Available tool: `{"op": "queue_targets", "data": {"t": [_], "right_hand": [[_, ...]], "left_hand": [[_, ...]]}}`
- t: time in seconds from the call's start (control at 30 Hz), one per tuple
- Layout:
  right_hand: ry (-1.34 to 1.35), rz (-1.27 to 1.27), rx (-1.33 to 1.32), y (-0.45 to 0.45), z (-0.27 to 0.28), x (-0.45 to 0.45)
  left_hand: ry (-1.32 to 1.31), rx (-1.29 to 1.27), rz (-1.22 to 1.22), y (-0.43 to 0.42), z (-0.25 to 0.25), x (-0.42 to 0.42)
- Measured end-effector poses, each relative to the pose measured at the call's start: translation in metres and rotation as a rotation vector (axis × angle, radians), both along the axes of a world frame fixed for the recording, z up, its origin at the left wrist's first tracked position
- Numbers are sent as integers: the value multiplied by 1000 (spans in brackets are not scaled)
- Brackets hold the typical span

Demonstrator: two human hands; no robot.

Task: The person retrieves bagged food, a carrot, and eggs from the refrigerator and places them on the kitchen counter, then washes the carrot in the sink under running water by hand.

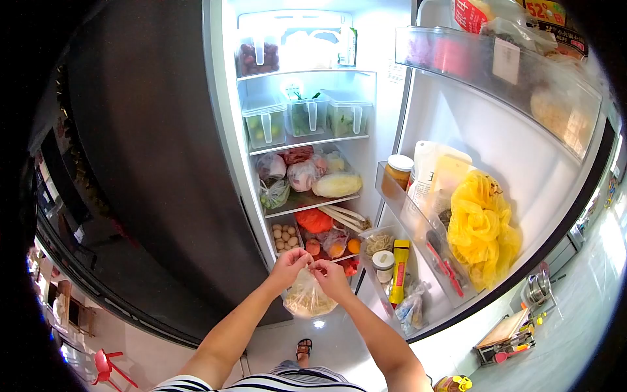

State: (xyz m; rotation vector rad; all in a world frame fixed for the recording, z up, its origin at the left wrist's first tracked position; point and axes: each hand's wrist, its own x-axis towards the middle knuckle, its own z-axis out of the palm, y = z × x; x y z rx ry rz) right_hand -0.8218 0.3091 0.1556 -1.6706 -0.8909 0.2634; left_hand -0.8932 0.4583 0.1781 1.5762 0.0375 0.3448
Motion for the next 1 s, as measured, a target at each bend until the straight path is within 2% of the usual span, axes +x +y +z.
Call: {"op": "queue_targets", "data": {"t": [0.23, 0.47, 0.6, 0.7, 0.8, 0.93, 1.0], "right_hand": [[-12, 0, -90, -2, -13, -14], [61, -14, -164, -6, -56, -21], [146, 28, -198, -11, -94, -25], [179, 20, -321, -14, -121, -29], [169, -37, -333, -16, -147, -28], [221, -152, -261, -7, -212, -19], [262, -157, -324, -4, -235, -16]], "left_hand": [[50, -71, 11, -6, -10, -15], [116, -119, 7, -11, -42, -29], [123, -97, 65, -15, -87, -31], [257, -88, 37, -14, -116, -38], [355, -60, 50, -7, -139, -36], [387, -225, 39, 1, -200, -24], [419, -242, 56, 0, -230, -20]]}}
